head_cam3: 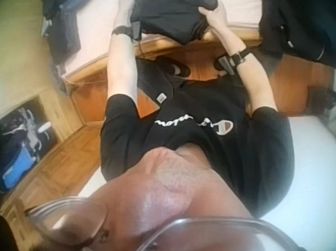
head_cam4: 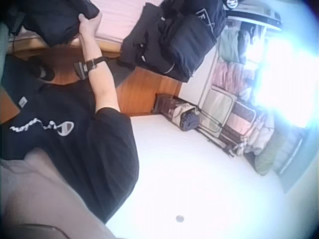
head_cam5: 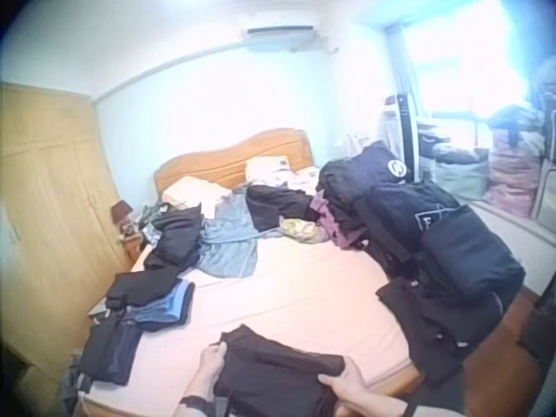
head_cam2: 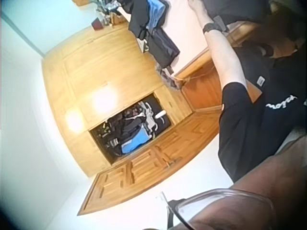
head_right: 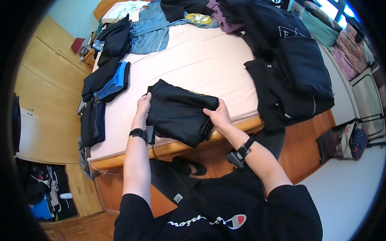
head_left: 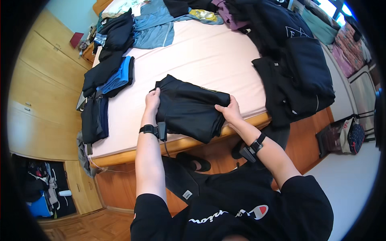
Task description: Folding a pair of pants and a jacket on a bed.
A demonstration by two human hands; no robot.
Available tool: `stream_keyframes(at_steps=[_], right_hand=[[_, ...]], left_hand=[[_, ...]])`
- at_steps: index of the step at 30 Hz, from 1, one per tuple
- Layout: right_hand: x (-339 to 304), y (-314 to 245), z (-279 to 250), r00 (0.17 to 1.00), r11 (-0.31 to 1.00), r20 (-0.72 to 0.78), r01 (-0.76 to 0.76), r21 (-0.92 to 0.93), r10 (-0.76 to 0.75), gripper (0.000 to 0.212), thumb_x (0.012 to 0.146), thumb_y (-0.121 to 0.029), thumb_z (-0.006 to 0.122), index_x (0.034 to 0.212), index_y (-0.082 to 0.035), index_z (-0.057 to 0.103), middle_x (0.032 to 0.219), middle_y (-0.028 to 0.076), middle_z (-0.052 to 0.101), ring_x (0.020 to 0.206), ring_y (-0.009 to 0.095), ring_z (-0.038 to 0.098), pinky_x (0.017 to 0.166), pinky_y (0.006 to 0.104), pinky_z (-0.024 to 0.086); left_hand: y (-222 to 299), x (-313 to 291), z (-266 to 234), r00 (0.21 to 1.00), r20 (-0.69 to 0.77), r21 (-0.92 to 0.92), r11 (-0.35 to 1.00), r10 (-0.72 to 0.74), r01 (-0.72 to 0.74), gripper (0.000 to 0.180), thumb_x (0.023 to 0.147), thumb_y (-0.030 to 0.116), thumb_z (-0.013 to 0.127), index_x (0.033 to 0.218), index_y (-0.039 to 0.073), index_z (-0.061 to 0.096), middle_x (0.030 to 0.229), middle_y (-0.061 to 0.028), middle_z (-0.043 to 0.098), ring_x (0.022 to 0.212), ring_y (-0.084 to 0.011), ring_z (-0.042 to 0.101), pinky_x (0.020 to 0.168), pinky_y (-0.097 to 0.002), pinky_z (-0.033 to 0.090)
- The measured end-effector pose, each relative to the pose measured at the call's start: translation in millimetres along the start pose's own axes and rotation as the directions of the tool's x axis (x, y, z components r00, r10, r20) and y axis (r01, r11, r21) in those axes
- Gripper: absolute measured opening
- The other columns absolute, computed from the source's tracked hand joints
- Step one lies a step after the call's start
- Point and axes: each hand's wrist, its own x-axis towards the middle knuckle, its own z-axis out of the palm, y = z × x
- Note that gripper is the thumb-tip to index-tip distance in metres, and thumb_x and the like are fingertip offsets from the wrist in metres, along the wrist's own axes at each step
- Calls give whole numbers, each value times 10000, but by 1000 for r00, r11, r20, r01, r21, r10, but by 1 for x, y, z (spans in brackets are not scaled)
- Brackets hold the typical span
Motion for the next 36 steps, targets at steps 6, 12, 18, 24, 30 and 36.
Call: stream_keyframes(at_steps=[6,12,18,24,30,36], right_hand=[[2,-3,-11,998,999,27,-48,7,48,527,755,73,750,1213,17,494,1121,102,640,1016,192,627,916,316,517],[-1,3,-13,996,994,53,-81,73,77,547,753,72,749,1239,21,502,1151,101,647,1039,185,627,935,317,510],[0,-7,-5,991,990,53,-126,66,123,510,751,90,739,1208,15,524,1136,101,656,1022,191,636,935,325,512],[-2,2,-13,989,983,47,-141,116,137,472,748,66,762,1171,10,558,1115,92,665,1005,210,644,918,329,521],[-11,-26,12,991,950,48,-136,282,128,495,747,51,771,1195,17,560,1119,122,659,969,237,660,909,356,541],[26,-89,4,971,1000,239,28,4,-28,345,746,70,761,1080,33,685,987,116,719,892,185,673,834,327,550]], left_hand=[[61,9,11,995,100,142,989,17,-31,366,918,372,691,838,15,678,726,0,610,664,-93,539,633,-239,444],[58,56,24,952,198,144,967,-235,209,275,872,218,714,951,-45,697,846,-101,691,724,-181,620,665,-340,509],[14,66,-9,985,-122,540,841,123,-38,252,877,256,696,788,22,669,706,-137,666,685,-240,646,659,-368,508],[52,25,0,963,-256,782,603,81,157,586,909,503,631,1217,6,614,1079,-204,687,979,-298,677,899,-383,523],[63,6,-20,806,535,-12,951,-254,308,510,867,225,744,1252,-65,577,1179,-154,673,1082,-229,647,982,-345,499],[96,-40,-38,943,293,-481,877,157,4,488,776,-28,771,1230,-22,596,1179,-125,670,1061,-212,650,984,-352,501]])
